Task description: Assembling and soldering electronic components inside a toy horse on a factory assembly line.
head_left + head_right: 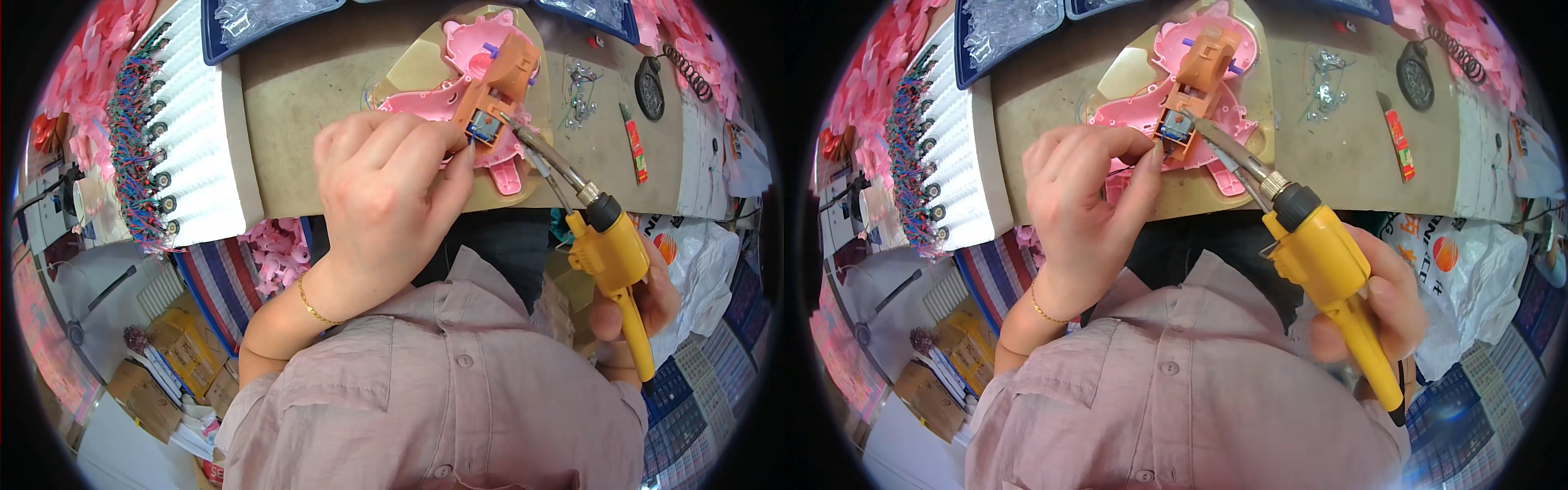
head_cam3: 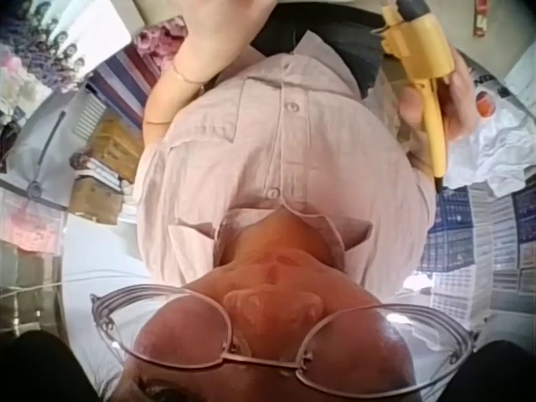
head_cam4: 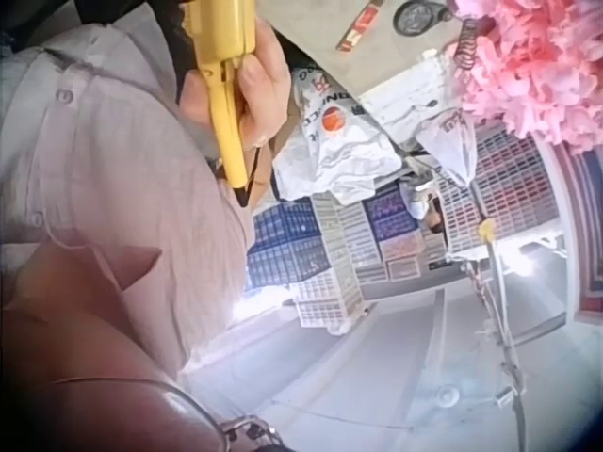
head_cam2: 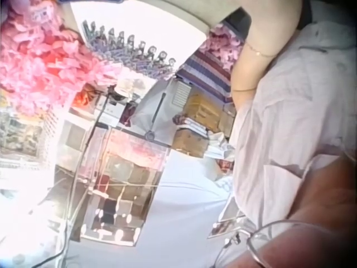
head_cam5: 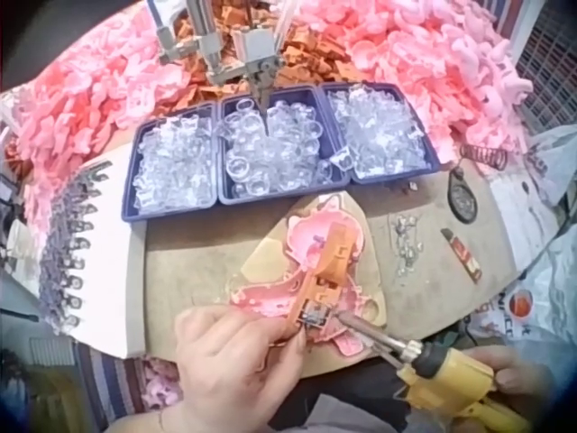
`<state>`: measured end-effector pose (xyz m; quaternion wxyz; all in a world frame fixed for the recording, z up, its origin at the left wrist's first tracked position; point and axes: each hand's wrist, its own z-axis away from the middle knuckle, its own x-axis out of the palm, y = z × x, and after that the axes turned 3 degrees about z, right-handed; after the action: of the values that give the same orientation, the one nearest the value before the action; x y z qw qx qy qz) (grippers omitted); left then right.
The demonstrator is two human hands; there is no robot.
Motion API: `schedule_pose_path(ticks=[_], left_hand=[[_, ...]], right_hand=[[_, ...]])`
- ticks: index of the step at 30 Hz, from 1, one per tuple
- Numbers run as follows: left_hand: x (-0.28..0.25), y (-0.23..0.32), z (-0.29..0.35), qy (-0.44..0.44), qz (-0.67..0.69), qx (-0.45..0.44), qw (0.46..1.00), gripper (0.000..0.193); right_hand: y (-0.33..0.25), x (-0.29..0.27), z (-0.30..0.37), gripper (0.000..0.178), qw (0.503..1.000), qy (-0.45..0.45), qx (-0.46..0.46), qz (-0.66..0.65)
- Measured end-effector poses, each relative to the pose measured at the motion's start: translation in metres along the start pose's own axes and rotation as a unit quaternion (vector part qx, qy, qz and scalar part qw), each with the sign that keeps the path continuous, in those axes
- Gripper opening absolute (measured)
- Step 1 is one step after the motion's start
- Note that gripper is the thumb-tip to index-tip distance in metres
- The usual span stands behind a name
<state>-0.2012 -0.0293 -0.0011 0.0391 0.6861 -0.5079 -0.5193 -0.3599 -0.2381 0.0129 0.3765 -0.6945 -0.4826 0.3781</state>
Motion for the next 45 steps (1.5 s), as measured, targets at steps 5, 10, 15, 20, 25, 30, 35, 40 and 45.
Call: schedule_pose_path(ticks=[5,10,15,20,25,30,35,40,45], left_hand=[[0.001,0.000,0.001,0.004,0.004,-0.001,1.000,0.014],[0.001,0.001,0.000,0.000,0.007,-0.004,1.000,0.013],[0.002,0.002,0.000,0.001,0.017,-0.012,1.000,0.011],[0.003,0.001,0.000,0.009,0.022,-0.015,1.000,0.011],[0.001,0.000,0.000,0.010,0.024,-0.017,1.000,0.011],[-0.010,-0.001,-0.003,0.035,0.025,0.007,0.999,0.019],[-0.058,-0.026,0.021,0.057,0.161,-0.279,0.945,0.025],[-0.052,-0.038,0.043,0.016,0.256,-0.360,0.897,0.022],[-0.039,-0.064,0.012,-0.040,0.001,-0.135,0.990,0.016]], right_hand=[[-0.006,-0.018,0.018,0.061,0.992,-0.043,0.102,0.056],[-0.001,-0.006,0.006,0.062,0.993,-0.087,0.018,0.080],[0.003,-0.004,-0.001,0.062,0.993,-0.095,-0.001,0.062],[0.009,0.000,0.005,0.061,0.994,-0.048,-0.072,0.070],[0.003,0.000,0.004,0.063,0.995,-0.010,-0.044,0.085],[0.002,-0.010,0.013,0.051,0.994,-0.014,0.015,0.111],[0.000,-0.015,0.016,0.053,0.986,0.066,0.007,0.150],[0.001,-0.012,0.014,0.062,0.982,0.059,0.042,0.172],[-0.006,-0.005,0.007,0.059,0.985,0.055,0.033,0.161]])
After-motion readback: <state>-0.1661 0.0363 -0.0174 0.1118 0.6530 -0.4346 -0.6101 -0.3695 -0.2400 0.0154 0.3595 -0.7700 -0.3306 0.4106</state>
